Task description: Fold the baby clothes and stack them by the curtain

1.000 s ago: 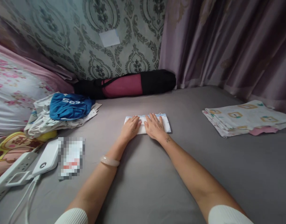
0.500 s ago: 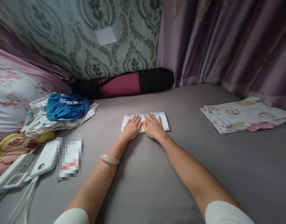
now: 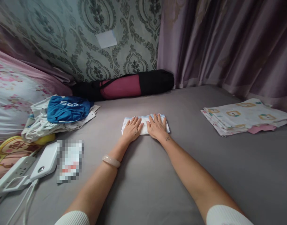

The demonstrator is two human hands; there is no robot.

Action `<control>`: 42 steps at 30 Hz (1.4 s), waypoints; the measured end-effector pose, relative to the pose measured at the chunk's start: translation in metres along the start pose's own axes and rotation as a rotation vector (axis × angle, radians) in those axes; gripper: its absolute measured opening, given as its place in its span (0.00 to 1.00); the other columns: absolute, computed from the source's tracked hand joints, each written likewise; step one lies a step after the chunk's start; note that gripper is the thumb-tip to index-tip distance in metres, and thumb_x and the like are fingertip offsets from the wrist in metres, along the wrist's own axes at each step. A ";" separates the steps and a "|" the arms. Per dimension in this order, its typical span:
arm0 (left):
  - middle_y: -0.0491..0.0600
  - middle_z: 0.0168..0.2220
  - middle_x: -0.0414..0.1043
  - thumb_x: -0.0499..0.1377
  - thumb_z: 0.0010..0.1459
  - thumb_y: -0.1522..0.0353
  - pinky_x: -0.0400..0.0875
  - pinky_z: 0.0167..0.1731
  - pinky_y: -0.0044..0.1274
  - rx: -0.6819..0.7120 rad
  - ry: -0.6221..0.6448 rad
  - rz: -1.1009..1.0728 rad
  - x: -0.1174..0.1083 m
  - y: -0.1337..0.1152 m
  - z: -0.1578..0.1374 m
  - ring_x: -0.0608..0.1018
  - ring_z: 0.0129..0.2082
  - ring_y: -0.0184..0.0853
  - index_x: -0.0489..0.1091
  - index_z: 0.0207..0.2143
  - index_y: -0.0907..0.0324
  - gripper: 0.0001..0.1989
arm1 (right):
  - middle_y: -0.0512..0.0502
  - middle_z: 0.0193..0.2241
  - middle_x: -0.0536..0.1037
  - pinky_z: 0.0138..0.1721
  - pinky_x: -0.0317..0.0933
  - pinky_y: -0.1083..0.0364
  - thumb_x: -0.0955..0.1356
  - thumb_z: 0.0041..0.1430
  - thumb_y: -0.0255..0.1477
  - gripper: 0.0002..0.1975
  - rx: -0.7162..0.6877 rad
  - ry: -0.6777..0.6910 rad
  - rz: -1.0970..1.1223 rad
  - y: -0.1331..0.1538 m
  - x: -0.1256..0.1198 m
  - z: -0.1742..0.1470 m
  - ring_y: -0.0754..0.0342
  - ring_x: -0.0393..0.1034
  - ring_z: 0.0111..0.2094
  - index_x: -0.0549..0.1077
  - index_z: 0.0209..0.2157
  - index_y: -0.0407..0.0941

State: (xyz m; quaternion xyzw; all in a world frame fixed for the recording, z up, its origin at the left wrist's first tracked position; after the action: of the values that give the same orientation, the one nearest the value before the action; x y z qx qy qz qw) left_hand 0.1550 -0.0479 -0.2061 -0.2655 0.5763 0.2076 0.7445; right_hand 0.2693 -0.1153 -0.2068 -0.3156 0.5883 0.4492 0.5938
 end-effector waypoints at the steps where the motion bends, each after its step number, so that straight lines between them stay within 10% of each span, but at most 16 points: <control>1: 0.58 0.64 0.58 0.41 0.68 0.59 0.52 0.62 0.41 -0.002 0.002 -0.001 0.000 0.000 0.000 0.57 0.66 0.46 0.59 0.62 0.61 0.26 | 0.39 0.66 0.54 0.62 0.38 0.34 0.49 0.69 0.38 0.28 0.001 0.004 -0.001 0.000 0.000 0.000 0.39 0.42 0.66 0.56 0.65 0.44; 13: 0.58 0.62 0.62 0.42 0.67 0.58 0.45 0.64 0.42 -0.081 -0.180 0.049 -0.008 0.022 -0.005 0.61 0.64 0.44 0.63 0.59 0.58 0.24 | 0.35 0.66 0.54 0.63 0.36 0.36 0.50 0.68 0.37 0.28 0.056 -0.062 -0.060 -0.020 -0.003 0.005 0.41 0.44 0.66 0.57 0.65 0.42; 32: 0.58 0.58 0.66 0.44 0.66 0.65 0.50 0.60 0.49 -0.110 0.084 0.035 -0.007 0.039 0.015 0.66 0.59 0.45 0.63 0.56 0.57 0.19 | 0.37 0.56 0.69 0.55 0.54 0.47 0.54 0.67 0.29 0.23 0.011 0.012 -0.005 -0.029 -0.010 0.018 0.43 0.60 0.57 0.66 0.58 0.43; 42: 0.56 0.54 0.70 0.52 0.60 0.69 0.61 0.54 0.38 -0.217 0.262 -0.007 -0.010 0.063 0.051 0.70 0.55 0.44 0.71 0.50 0.57 0.17 | 0.33 0.54 0.69 0.53 0.56 0.51 0.62 0.64 0.29 0.19 -0.003 0.225 0.053 -0.055 -0.013 0.059 0.43 0.61 0.56 0.71 0.55 0.42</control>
State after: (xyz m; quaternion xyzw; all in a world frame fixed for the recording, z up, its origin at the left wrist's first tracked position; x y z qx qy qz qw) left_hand 0.1516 0.0330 -0.1964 -0.3712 0.6417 0.2295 0.6306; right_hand 0.3449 -0.0861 -0.1958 -0.3491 0.6587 0.4273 0.5115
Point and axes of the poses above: each hand's wrist, its own z-axis towards the middle knuckle, its own x-axis out of the palm, y = z × x, the point moved 6 cm from there along z, towards the middle knuckle
